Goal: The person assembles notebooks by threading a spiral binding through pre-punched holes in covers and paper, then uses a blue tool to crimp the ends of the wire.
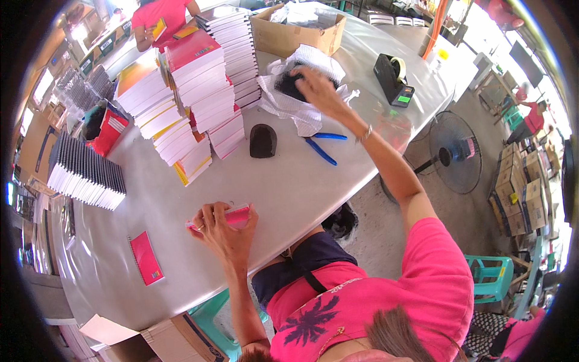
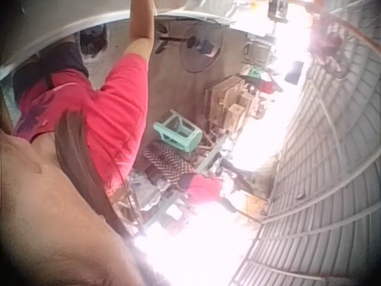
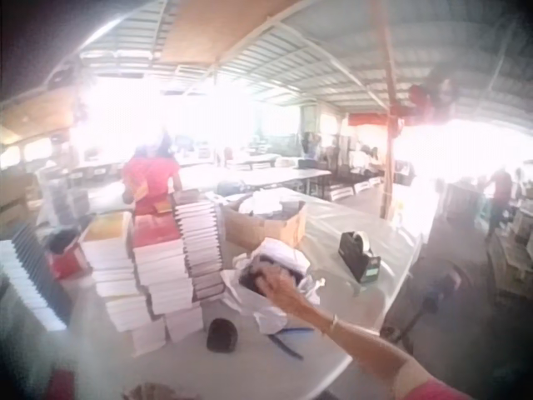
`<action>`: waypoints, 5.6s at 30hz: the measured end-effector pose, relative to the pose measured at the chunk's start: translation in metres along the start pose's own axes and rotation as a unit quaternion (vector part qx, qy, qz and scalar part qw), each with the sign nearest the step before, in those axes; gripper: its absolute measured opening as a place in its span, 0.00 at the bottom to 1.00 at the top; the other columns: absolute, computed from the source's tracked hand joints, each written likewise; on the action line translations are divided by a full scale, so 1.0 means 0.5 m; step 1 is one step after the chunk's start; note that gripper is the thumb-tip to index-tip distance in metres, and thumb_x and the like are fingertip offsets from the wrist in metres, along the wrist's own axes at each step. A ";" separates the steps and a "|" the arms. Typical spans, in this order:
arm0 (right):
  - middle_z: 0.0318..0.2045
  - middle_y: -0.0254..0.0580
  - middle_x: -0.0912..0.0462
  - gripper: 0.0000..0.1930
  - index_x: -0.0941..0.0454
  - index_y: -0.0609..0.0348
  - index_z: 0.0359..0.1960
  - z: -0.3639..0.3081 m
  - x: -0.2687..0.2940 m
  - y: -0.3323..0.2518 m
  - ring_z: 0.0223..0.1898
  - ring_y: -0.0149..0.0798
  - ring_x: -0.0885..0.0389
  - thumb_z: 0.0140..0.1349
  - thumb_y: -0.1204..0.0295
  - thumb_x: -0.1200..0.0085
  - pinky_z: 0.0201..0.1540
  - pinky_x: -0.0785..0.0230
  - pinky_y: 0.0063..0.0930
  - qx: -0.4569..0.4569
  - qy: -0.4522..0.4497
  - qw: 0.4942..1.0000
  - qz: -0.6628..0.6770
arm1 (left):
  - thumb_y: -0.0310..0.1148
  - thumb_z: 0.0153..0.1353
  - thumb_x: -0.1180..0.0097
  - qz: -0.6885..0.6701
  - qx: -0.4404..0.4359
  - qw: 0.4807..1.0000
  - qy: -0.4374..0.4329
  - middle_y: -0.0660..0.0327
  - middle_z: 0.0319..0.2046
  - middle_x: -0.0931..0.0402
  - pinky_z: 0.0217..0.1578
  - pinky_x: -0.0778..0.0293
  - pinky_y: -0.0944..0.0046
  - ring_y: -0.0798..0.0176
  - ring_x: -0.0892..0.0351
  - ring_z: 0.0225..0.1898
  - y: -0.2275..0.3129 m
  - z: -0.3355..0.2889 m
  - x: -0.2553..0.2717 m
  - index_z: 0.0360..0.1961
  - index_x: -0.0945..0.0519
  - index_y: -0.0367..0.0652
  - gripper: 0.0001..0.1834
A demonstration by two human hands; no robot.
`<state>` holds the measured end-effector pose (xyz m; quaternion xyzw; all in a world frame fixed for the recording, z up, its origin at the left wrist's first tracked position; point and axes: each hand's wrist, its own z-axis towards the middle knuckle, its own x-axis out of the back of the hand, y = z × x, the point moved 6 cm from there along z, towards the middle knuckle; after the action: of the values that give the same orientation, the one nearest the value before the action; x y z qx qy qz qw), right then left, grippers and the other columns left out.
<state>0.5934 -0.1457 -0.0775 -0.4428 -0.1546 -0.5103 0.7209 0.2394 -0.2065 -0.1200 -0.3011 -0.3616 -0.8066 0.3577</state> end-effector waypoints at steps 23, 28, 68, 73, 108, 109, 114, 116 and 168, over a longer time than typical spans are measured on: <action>0.37 0.50 0.18 0.12 0.30 0.55 0.51 -0.285 -0.169 -0.310 0.42 0.57 0.21 0.67 0.71 0.52 0.49 0.32 0.48 0.114 -0.230 0.950 0.178 | 0.51 0.44 0.30 -0.004 0.018 0.999 -0.029 0.68 0.35 0.31 0.52 0.45 0.40 0.56 0.33 0.45 -0.024 -0.009 -0.004 0.31 0.22 0.52 0.20; 0.38 0.46 0.18 0.10 0.26 0.55 0.47 -0.279 -0.154 -0.321 0.43 0.53 0.21 0.66 0.71 0.50 0.48 0.33 0.45 0.120 -0.223 0.950 0.180 | 0.51 0.42 0.26 -0.004 0.015 0.999 -0.042 0.66 0.35 0.29 0.49 0.42 0.47 0.54 0.32 0.46 -0.019 -0.005 0.002 0.33 0.21 0.50 0.24; 0.60 0.48 0.32 0.22 0.24 0.59 0.40 -0.152 -0.186 -0.178 0.63 0.53 0.37 0.50 0.59 0.31 0.64 0.42 0.40 0.078 -0.170 0.978 -0.089 | 0.40 0.43 0.22 -0.204 0.126 0.970 0.032 0.49 0.49 0.36 0.56 0.39 0.47 0.45 0.44 0.59 -0.082 -0.032 -0.008 0.49 0.31 0.41 0.36; 0.60 0.49 0.31 0.30 0.27 0.58 0.48 -0.116 -0.206 -0.099 0.63 0.52 0.34 0.46 0.59 0.28 0.65 0.41 0.37 0.077 -0.320 0.944 -0.030 | 0.41 0.41 0.21 -0.216 0.115 0.970 -0.004 0.53 0.48 0.38 0.56 0.38 0.52 0.49 0.40 0.55 -0.082 -0.020 0.006 0.46 0.32 0.40 0.37; 0.45 0.39 0.24 0.18 0.21 0.64 0.39 -0.233 -0.142 -0.292 0.52 0.30 0.29 0.53 0.65 0.32 0.56 0.38 0.23 -0.139 -0.427 0.754 0.479 | 0.41 0.32 0.18 -0.256 0.107 0.960 -0.017 0.54 0.44 0.38 0.48 0.30 0.52 0.49 0.36 0.51 -0.121 -0.029 0.004 0.44 0.32 0.42 0.40; 0.44 0.38 0.24 0.18 0.21 0.64 0.39 -0.240 -0.127 -0.311 0.50 0.28 0.29 0.53 0.65 0.32 0.54 0.37 0.22 -0.082 -0.447 0.750 0.481 | 0.41 0.32 0.18 -0.251 0.102 0.962 -0.018 0.54 0.44 0.38 0.48 0.30 0.52 0.50 0.36 0.51 -0.122 -0.029 0.003 0.44 0.32 0.42 0.40; 0.40 0.32 0.25 0.21 0.24 0.64 0.46 -0.226 -0.120 -0.325 0.38 0.22 0.29 0.57 0.64 0.33 0.41 0.34 0.18 -0.081 -0.412 0.784 0.458 | 0.39 0.31 0.18 -0.260 0.104 0.960 -0.014 0.55 0.44 0.37 0.48 0.30 0.52 0.50 0.36 0.51 -0.127 -0.028 0.003 0.43 0.31 0.42 0.40; 0.40 0.33 0.25 0.23 0.25 0.65 0.48 -0.239 -0.136 -0.330 0.39 0.22 0.28 0.57 0.63 0.33 0.41 0.34 0.17 -0.061 -0.463 0.815 0.343 | 0.38 0.31 0.18 -0.258 0.097 0.961 -0.025 0.55 0.44 0.37 0.48 0.30 0.53 0.50 0.36 0.51 -0.115 -0.025 0.003 0.43 0.31 0.42 0.39; 0.28 0.33 0.18 0.21 0.16 0.61 0.44 -0.244 -0.182 -0.372 0.29 0.23 0.26 0.57 0.57 0.34 0.33 0.31 0.20 -0.009 -0.422 0.828 0.369 | 0.39 0.32 0.18 -0.267 0.068 0.961 -0.006 0.57 0.42 0.37 0.47 0.32 0.55 0.52 0.36 0.48 -0.155 -0.035 0.002 0.40 0.30 0.41 0.37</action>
<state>0.3637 -0.2049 -0.1178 -0.6457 -0.2643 0.0290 0.7158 0.1732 -0.1834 -0.1574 -0.1735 -0.4853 -0.8443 0.1469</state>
